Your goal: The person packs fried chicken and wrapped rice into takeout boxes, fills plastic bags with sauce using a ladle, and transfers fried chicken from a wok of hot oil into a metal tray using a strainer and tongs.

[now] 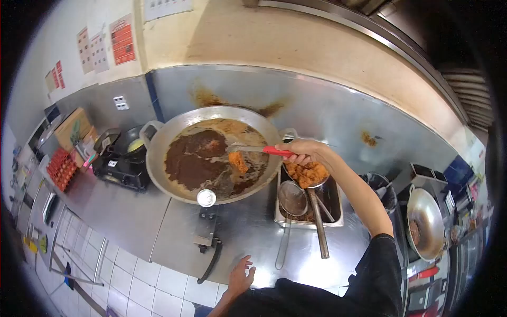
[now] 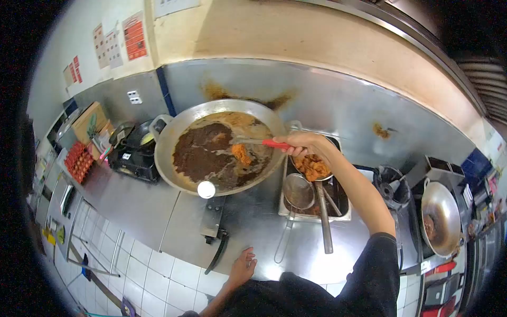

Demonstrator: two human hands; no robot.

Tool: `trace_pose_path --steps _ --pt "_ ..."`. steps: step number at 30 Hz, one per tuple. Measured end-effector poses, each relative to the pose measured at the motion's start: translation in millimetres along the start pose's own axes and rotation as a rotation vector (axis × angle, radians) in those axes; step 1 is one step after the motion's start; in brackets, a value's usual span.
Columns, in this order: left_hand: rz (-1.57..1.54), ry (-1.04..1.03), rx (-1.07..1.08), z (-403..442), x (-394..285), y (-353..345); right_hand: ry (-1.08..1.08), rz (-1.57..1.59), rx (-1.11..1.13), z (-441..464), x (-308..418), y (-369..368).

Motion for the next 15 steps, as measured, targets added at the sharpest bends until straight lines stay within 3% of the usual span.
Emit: trace_pose_path --steps 9,15 --pt "0.022 -0.013 0.040 2.8 -8.3 -30.5 0.016 0.174 0.037 -31.1 -39.4 42.2" --pt "0.057 0.013 0.079 1.1 -19.5 -49.7 0.168 0.295 -0.094 -86.0 -67.7 105.5"
Point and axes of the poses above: each hand's wrist, its own z-axis towards the middle knuckle, its own y-axis out of the back of the hand, x = y × z, the point moved 6 cm from there along z, towards the middle knuckle, and after that the axes turned 8 degrees about -y, right-handed, at the moved point
